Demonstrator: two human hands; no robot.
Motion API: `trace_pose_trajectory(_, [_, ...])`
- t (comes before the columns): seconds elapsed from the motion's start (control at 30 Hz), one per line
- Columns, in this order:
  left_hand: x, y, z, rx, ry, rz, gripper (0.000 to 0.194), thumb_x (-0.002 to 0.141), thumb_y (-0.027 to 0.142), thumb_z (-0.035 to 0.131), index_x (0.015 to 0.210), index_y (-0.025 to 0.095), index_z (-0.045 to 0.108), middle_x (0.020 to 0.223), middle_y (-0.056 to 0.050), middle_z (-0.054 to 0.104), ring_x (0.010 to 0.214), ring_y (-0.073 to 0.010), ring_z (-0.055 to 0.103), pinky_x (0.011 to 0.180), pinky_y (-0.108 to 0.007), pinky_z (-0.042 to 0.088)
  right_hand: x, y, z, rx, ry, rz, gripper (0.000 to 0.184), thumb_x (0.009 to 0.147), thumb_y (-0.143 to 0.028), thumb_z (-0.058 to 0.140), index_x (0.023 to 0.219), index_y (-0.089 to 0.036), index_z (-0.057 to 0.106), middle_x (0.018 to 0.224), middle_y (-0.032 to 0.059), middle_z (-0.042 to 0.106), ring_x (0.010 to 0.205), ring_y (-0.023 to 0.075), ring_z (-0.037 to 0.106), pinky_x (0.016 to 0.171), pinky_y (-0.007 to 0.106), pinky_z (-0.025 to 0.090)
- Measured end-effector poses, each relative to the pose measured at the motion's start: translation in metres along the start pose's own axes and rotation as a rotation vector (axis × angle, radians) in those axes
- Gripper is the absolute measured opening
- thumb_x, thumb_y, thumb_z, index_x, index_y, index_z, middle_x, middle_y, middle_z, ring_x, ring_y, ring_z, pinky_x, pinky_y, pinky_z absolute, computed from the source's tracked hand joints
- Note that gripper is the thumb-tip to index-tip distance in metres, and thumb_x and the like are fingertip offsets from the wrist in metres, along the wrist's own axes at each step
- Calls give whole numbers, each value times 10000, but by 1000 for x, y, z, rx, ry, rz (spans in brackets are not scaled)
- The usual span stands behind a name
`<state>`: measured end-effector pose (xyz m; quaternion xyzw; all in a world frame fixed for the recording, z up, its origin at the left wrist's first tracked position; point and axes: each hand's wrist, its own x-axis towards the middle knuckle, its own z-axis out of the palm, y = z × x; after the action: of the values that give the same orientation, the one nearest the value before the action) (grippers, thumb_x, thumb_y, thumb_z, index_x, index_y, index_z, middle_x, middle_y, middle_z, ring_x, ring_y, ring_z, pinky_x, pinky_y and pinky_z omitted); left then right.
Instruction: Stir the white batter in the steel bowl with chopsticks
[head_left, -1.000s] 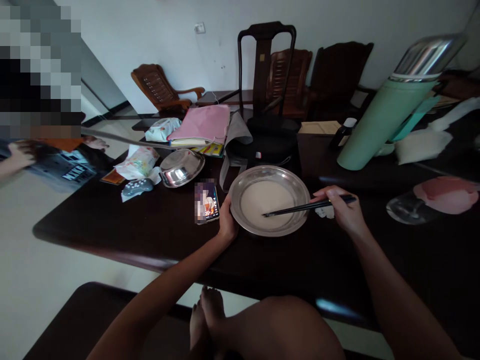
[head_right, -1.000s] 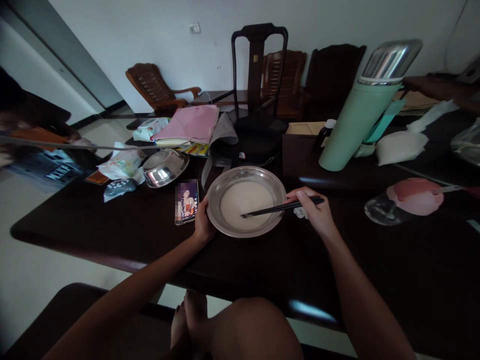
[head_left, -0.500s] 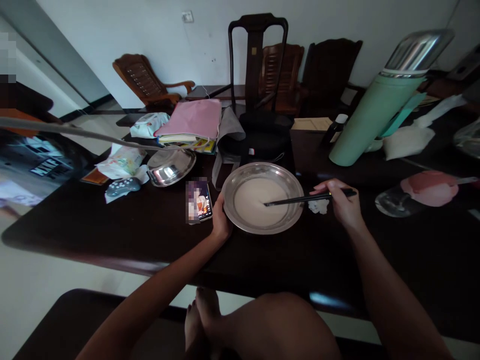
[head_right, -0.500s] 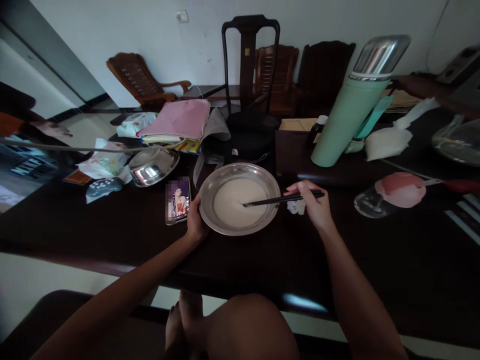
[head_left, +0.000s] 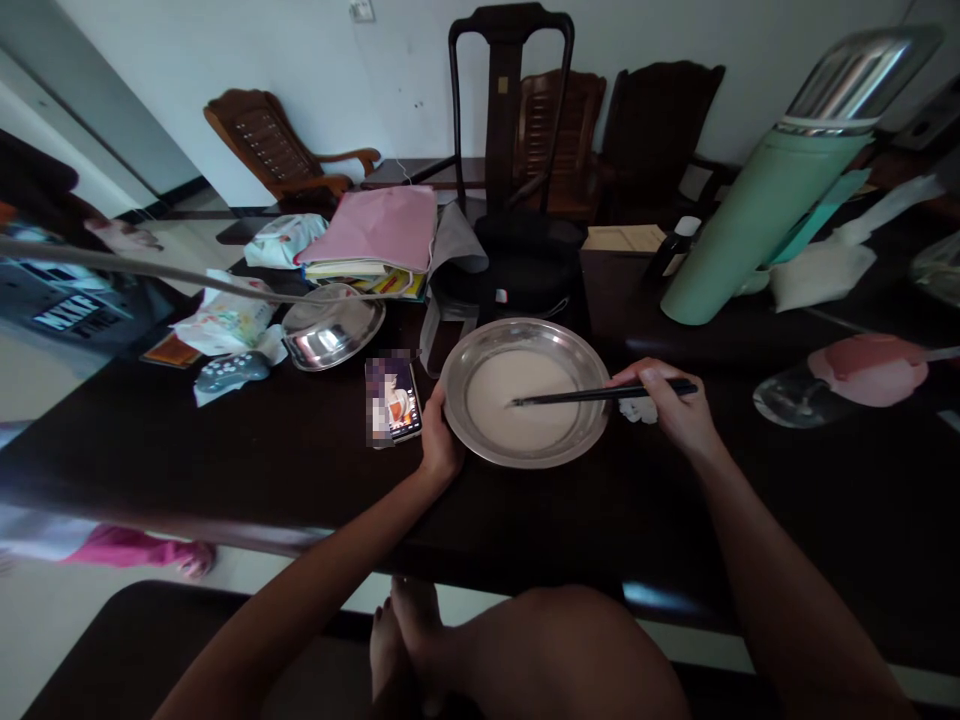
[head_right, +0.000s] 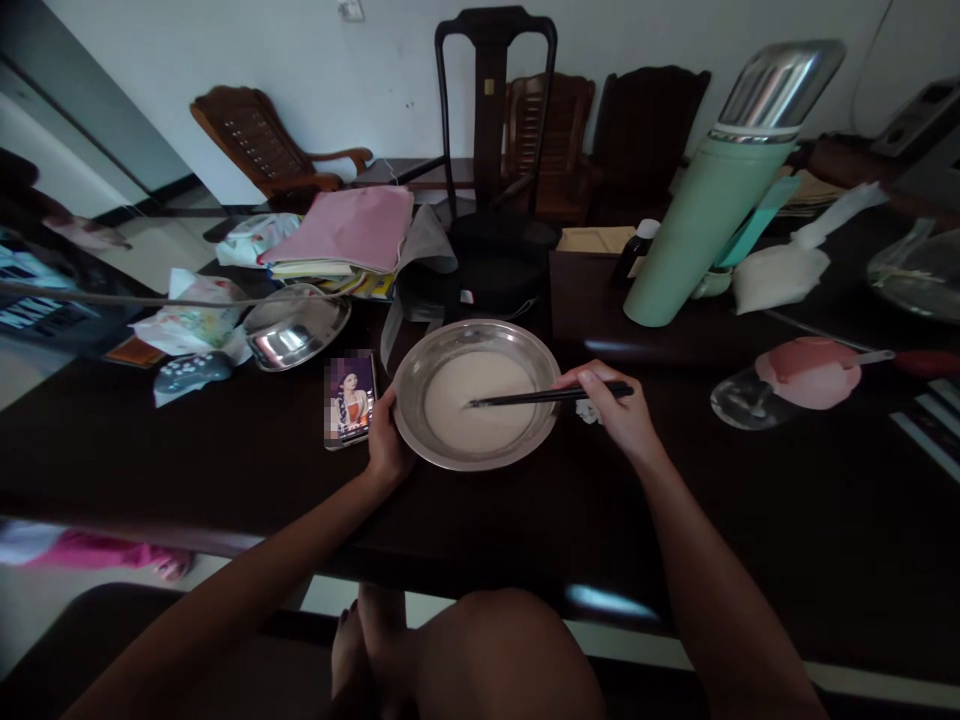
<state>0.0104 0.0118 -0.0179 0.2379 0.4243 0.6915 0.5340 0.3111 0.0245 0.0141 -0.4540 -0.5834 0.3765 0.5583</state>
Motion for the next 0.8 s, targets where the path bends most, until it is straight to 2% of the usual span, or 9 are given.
trace_pose_trajectory(0.1, [0,-1,-2,-2,5,14,238,790,463,728,829,230,752,874,-31,808,1224,-323,726,1083,-413,573,1,-1,0,4,73,-8,429,900,-655,754,798,-246,840,780,49,839,713,185,791,646,269,640])
trace_pose_trajectory(0.2, [1,-2,-3,3,0,19,224,797,441,721,827,221,754,970,-48,828,1249,-327,714,1091,-410,568,1,-2,1,44,59,12,445,899,-671,740,810,-245,832,719,44,821,631,194,771,586,291,634])
trace_pose_trajectory(0.27, [1,-2,-2,17,0,22,223,804,429,716,831,212,755,1030,-61,833,1253,-328,714,1090,-410,568,1,-4,2,-6,-8,-14,449,891,-679,745,803,-248,834,765,49,835,686,199,787,649,302,654])
trace_pose_trajectory(0.33, [1,-1,-2,23,3,17,227,808,426,710,846,208,761,1048,-62,835,1252,-330,715,1077,-412,576,1,-5,2,-59,-10,-44,454,890,-684,745,788,-250,834,820,55,848,764,207,804,712,306,663])
trace_pose_trajectory(0.43, [1,-1,-2,30,6,20,245,808,433,707,876,208,777,1038,-53,838,1255,-332,712,1070,-407,580,1,-4,0,-17,90,-8,474,890,-697,735,801,-241,829,767,58,838,688,211,791,617,306,647])
trace_pose_trajectory(0.5, [1,-1,-2,30,1,18,257,810,439,703,886,206,780,1034,-55,837,1256,-332,712,1078,-409,576,1,-3,0,34,94,27,478,885,-701,738,821,-235,827,715,53,823,615,205,769,562,304,628])
trace_pose_trajectory(0.6, [1,-1,-3,12,3,-4,257,796,439,704,881,205,768,1050,-58,834,1257,-330,712,1099,-417,565,0,-2,2,31,6,8,454,868,-687,769,816,-241,833,751,45,832,676,195,786,660,305,657])
trace_pose_trajectory(0.7, [2,-2,-4,2,25,-13,243,764,441,719,840,213,746,1053,-53,833,1259,-328,710,1115,-415,554,1,-2,3,-9,28,-29,448,873,-682,768,800,-246,838,808,48,844,750,195,801,732,304,668])
trace_pose_trajectory(0.8, [2,-3,-3,12,22,-1,256,757,460,727,846,220,740,1033,-51,831,1259,-336,709,1104,-423,560,1,-1,2,25,80,0,453,895,-682,740,808,-246,830,753,50,830,690,209,797,634,311,658])
